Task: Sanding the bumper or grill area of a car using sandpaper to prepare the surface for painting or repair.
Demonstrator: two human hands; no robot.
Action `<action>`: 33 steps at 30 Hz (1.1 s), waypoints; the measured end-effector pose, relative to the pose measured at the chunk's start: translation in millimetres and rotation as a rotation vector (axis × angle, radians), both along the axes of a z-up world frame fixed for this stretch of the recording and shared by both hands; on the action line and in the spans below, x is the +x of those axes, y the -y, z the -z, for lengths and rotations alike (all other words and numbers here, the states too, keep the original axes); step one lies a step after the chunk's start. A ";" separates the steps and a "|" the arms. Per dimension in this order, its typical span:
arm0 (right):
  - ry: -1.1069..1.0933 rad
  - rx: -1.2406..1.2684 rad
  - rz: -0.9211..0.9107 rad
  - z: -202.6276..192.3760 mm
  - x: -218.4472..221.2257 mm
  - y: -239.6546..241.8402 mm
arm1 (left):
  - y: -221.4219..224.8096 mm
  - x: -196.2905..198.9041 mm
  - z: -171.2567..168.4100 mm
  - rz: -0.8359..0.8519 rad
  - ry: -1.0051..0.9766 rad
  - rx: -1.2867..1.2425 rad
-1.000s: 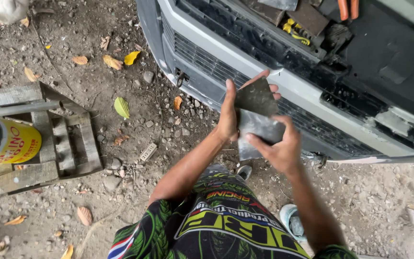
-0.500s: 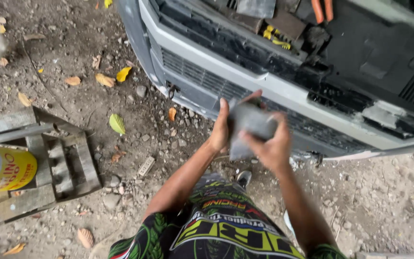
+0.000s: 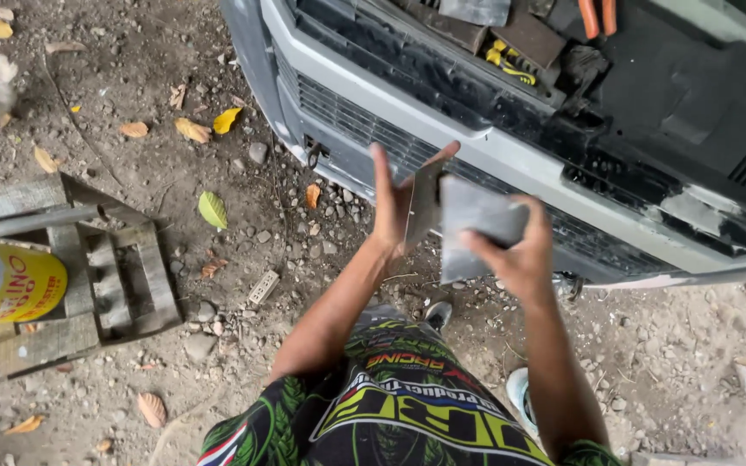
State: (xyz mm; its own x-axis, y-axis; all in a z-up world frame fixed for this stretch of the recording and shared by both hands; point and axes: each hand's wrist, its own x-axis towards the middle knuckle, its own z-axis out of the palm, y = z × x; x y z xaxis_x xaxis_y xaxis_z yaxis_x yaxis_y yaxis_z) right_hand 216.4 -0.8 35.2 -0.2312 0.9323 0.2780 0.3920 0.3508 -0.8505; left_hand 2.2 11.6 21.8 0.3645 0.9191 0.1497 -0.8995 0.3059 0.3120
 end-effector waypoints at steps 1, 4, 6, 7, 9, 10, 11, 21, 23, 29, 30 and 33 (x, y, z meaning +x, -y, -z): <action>0.003 -0.006 -0.012 -0.5 8.7 -0.7 | -10.4 5.8 29.4 -0.012 0.003 -0.006; -0.291 0.038 0.152 -2.6 27.1 -6.2 | -33.6 12.3 83.0 -0.501 -0.895 -0.070; -0.529 0.031 0.080 -5.0 34.3 -6.7 | -34.5 8.6 73.9 -0.492 -0.992 -0.164; -0.527 0.029 0.084 -7.2 30.6 -5.4 | -31.3 8.8 72.6 -0.487 -0.992 -0.165; -0.259 -0.033 0.073 -12.3 21.9 -4.9 | -26.7 7.7 68.9 -0.597 -0.939 0.015; -0.259 -0.032 0.074 -12.7 18.3 -5.6 | -25.8 9.0 68.7 -0.596 -0.938 0.017; -0.112 0.043 0.082 -12.6 14.7 -6.2 | -24.1 10.3 69.0 -0.539 -0.798 0.034; 0.127 0.232 0.037 9.6 -9.8 -0.5 | 6.0 8.1 -0.9 -0.041 0.059 0.176; 0.173 0.166 -0.019 -0.5 -15.4 5.1 | 3.2 17.2 11.3 -0.092 0.069 0.142; 0.082 0.106 0.077 9.3 -16.0 -3.1 | 1.4 21.3 26.8 -0.210 -0.153 0.140; 0.171 0.106 0.079 26.9 -19.5 4.0 | 0.4 20.0 26.7 -0.312 -0.197 0.128; 0.316 -0.048 -0.089 19.3 -11.7 3.8 | -1.2 4.2 30.0 -0.418 -0.265 -0.067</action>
